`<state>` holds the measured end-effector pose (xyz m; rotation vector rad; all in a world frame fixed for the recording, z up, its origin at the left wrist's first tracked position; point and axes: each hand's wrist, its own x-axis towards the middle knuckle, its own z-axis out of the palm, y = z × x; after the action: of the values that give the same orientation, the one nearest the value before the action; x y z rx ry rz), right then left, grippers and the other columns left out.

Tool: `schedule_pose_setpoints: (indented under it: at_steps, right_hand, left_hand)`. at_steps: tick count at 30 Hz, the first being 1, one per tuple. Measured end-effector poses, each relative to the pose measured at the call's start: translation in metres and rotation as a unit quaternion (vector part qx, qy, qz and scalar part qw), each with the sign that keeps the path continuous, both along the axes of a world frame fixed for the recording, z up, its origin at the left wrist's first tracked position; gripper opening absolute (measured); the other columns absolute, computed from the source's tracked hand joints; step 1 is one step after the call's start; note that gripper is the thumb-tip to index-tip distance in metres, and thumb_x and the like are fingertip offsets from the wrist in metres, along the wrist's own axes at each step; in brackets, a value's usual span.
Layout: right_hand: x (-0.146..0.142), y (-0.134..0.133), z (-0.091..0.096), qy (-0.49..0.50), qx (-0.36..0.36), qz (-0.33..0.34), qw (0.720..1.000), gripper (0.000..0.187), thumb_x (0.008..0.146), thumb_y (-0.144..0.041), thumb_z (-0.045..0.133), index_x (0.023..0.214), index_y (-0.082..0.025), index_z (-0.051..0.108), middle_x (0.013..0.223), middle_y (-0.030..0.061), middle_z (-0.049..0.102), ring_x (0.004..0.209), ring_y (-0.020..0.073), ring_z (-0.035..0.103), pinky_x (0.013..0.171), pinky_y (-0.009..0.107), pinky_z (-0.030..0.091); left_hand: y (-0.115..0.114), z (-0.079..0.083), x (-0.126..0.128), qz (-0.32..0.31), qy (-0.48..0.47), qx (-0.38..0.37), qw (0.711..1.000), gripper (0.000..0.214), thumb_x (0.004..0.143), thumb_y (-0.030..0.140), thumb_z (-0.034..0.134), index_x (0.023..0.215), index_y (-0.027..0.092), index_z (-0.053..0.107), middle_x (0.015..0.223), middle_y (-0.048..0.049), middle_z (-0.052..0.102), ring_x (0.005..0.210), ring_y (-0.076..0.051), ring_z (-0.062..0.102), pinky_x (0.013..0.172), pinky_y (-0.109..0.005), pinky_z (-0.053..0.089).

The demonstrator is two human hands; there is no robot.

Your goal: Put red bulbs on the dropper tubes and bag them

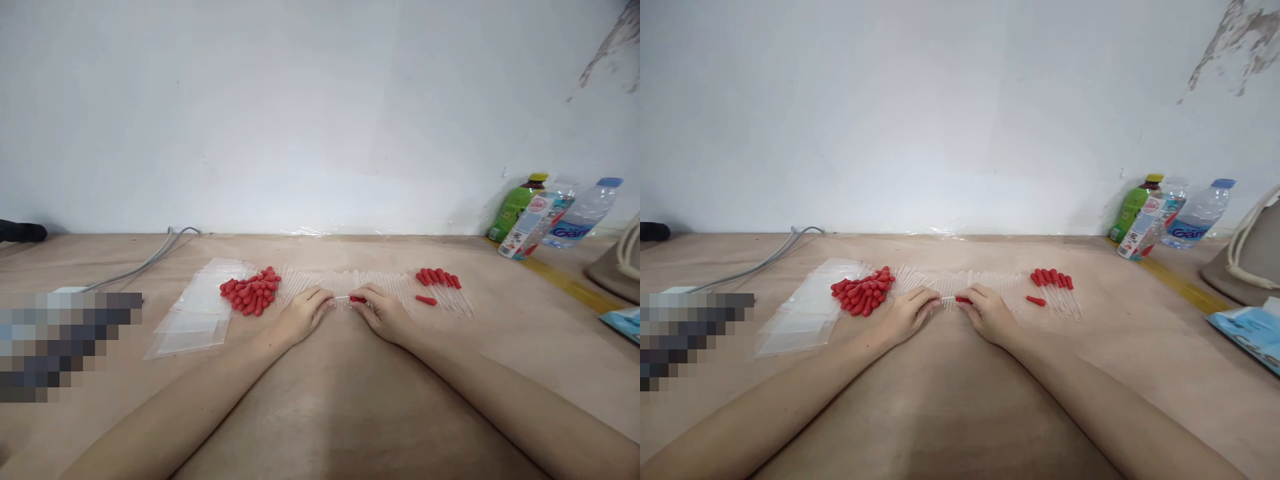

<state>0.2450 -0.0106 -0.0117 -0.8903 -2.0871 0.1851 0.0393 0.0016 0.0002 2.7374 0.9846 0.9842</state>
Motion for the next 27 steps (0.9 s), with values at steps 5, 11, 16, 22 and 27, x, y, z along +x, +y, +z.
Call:
schedule_pose_setpoints:
  at_steps: [5, 11, 16, 22, 27]
  right_hand:
    - [-0.0002, -0.0001, 0.0003, 0.006, -0.004, 0.022, 1.0, 0.016, 0.084, -0.023, 0.042, 0.094, -0.02, 0.055, 0.085, 0.0053, 0.056, 0.078, 0.0146, 0.053, 0.069, 0.029, 0.046]
    - [0.0008, 0.0008, -0.0019, 0.012, 0.005, 0.035, 0.999, 0.016, 0.085, -0.021, 0.041, 0.093, -0.02, 0.054, 0.084, 0.0051, 0.057, 0.078, 0.014, 0.053, 0.069, 0.028, 0.046]
    - [0.0021, 0.0004, -0.0036, 0.004, 0.015, 0.048, 0.999, 0.014, 0.085, -0.021, 0.041, 0.091, -0.019, 0.054, 0.082, 0.0047, 0.059, 0.077, 0.0135, 0.053, 0.068, 0.027, 0.045]
    - [0.0023, 0.0005, -0.0052, -0.015, 0.037, 0.047, 0.998, 0.013, 0.084, -0.02, 0.043, 0.089, -0.017, 0.055, 0.081, 0.0053, 0.059, 0.076, 0.0138, 0.053, 0.068, 0.027, 0.044]
    - [0.0018, -0.0001, -0.0058, -0.039, 0.053, 0.038, 0.997, 0.014, 0.085, -0.021, 0.042, 0.088, -0.017, 0.055, 0.078, 0.0055, 0.059, 0.073, 0.0144, 0.052, 0.066, 0.027, 0.044]
  left_hand:
    - [0.0016, -0.0018, 0.0003, -0.006, 0.009, 0.001, 1.0, 0.02, 0.088, 0.024, 0.037, 0.095, 0.018, 0.055, 0.086, -0.0046, 0.06, 0.08, -0.015, 0.055, 0.073, -0.026, 0.044]
    - [0.0045, -0.0044, -0.0002, -0.044, -0.019, -0.003, 0.999, 0.022, 0.086, 0.016, 0.038, 0.097, 0.016, 0.057, 0.085, -0.0054, 0.061, 0.08, -0.013, 0.055, 0.073, -0.025, 0.045]
    - [0.0038, -0.004, -0.0003, -0.062, -0.02, -0.007, 0.998, 0.023, 0.085, 0.013, 0.038, 0.096, 0.016, 0.057, 0.082, -0.0049, 0.061, 0.077, -0.014, 0.055, 0.071, -0.026, 0.046]
    - [0.0041, -0.0046, -0.0008, -0.07, 0.0, 0.016, 0.997, 0.022, 0.084, 0.011, 0.037, 0.092, 0.015, 0.057, 0.081, -0.0054, 0.06, 0.076, -0.013, 0.054, 0.069, -0.024, 0.045]
    - [0.0055, -0.0078, -0.0017, -0.057, 0.029, 0.036, 0.997, 0.021, 0.083, 0.01, 0.038, 0.091, 0.015, 0.057, 0.082, -0.0055, 0.059, 0.078, -0.014, 0.054, 0.07, -0.025, 0.045]
